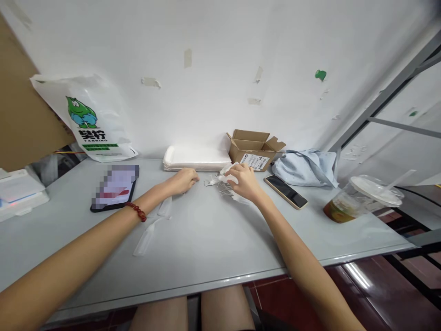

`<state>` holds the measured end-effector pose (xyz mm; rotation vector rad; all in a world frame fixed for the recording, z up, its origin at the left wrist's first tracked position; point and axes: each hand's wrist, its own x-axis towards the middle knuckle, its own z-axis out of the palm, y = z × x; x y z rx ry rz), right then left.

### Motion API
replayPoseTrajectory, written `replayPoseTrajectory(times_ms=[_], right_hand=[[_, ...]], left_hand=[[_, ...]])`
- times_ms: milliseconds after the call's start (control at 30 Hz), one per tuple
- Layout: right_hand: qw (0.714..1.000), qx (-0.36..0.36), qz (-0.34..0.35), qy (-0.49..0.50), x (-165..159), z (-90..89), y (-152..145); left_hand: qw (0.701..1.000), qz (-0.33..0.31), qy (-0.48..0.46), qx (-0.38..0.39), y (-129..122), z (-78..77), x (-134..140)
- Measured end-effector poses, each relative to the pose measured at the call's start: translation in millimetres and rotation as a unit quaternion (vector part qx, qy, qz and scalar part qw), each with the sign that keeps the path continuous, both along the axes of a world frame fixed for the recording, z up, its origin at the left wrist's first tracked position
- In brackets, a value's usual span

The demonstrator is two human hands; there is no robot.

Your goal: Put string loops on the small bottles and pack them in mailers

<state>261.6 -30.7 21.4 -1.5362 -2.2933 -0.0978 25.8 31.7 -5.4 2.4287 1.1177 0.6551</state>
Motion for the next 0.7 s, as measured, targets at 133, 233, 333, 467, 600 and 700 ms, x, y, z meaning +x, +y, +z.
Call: replayPoseTrajectory(times_ms=[133,233,333,467,600,700], right_hand=[[1.000,0.001,0.012,-0.026,-2,-2.0,0],[0.998,0.007,0.012,-0.054,-3,-4.1,1],[0.997,0.029,0.000,-0.073,-6,-5.8,0],[0.997,0.064,0.025,-0.045,-28,-10.2,-12],[0.984,-0.037,0.172,0.011,-71,-17.6,-34],[0.965,-0.108,0.240,0.007,-101,-21.5,-44]], left_hand=[[0.999,0.039,0.016,0.005,-16,10.9,-14],[0.993,0.113,-0.020,-0.008,-35,22.7,-31],[0.978,0.195,-0.063,-0.025,-52,30.3,-49],[0.956,0.243,-0.153,-0.053,-57,30.1,-61],[0.948,0.243,-0.189,-0.084,-51,21.5,-58],[0.947,0.243,-0.192,-0.084,-48,16.4,-56]])
